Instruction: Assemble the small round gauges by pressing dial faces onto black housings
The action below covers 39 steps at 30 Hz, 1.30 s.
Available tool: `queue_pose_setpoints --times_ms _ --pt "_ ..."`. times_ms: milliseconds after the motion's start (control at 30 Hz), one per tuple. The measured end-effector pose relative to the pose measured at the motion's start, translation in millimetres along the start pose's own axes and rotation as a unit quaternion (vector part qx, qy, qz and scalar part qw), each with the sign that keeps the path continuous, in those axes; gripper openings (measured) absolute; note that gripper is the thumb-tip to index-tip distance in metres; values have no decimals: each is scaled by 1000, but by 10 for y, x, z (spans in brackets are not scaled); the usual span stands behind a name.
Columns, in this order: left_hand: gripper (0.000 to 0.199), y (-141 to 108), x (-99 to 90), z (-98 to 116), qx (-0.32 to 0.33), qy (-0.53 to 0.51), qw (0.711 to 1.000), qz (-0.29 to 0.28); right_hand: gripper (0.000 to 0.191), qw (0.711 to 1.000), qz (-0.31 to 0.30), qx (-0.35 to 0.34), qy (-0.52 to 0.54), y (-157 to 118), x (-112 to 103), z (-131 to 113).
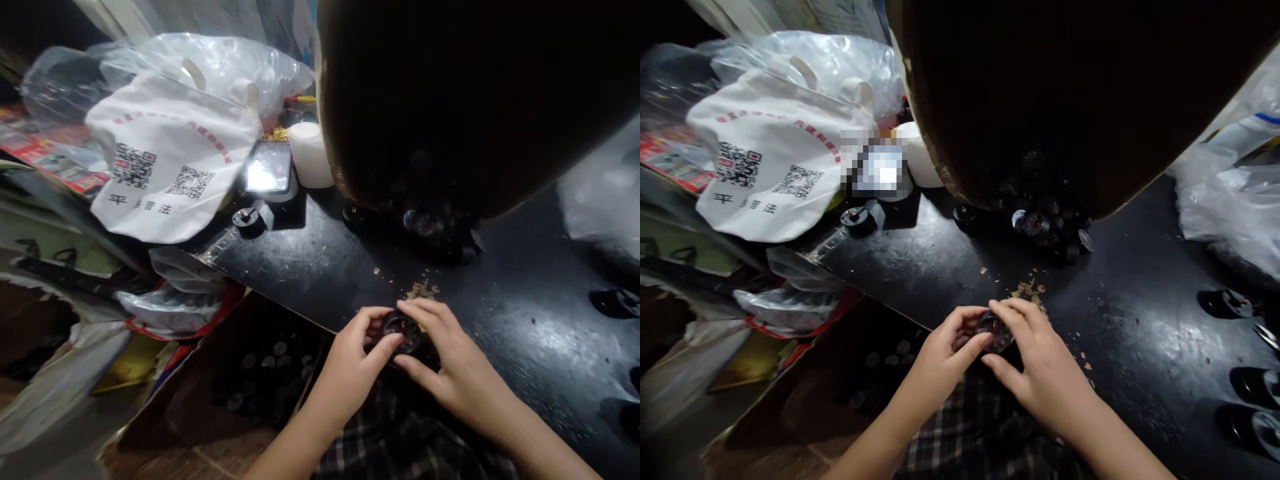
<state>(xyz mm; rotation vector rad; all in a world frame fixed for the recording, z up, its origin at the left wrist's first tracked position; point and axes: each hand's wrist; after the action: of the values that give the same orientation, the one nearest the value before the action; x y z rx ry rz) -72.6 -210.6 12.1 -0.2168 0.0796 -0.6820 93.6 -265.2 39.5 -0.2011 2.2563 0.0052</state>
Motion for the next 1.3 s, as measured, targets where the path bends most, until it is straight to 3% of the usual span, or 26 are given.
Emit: queue_pose_setpoints --times_ms 67,133,300,433,600,800,900,1133,1300 --pt "28 -9 -8 -24 -20 -36 999 -2 54 997 28 -13 -73 -22 46 31" --pt "31 -57 -38 -46 -16 -9 1000 -3 52 997 24 4 -80 -27 35 79" --pt "26 -183 -149 -101 71 191 975 85 54 994 -65 85 20 -14 -96 218" --pt "25 -68 -94 -88 115 278 950 82 53 995 -78 36 -54 3 -83 200" --pt "24 113 80 -46 92 352 927 91 54 986 -77 -12 -150 25 12 119" --pt "18 87 116 -146 141 408 895 109 105 980 -61 5 -188 24 250 131" --pt "17 86 110 -174 142 423 888 110 109 980 -65 16 -190 18 300 135" --pt "17 97 74 -159 138 399 902 87 107 983 -71 29 -168 13 272 134" --pt "16 89 76 -171 154 419 889 99 103 981 -74 39 -176 26 247 127"
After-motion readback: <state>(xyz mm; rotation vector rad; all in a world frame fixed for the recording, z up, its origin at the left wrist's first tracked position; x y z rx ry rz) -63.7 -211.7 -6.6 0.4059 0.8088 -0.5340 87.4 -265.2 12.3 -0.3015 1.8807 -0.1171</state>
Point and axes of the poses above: each hand's wrist, its own y-axis towards the middle knuckle, its own x-axis out of the palm, z = x × y, and after that the axes turned 8 degrees about -z, right-handed
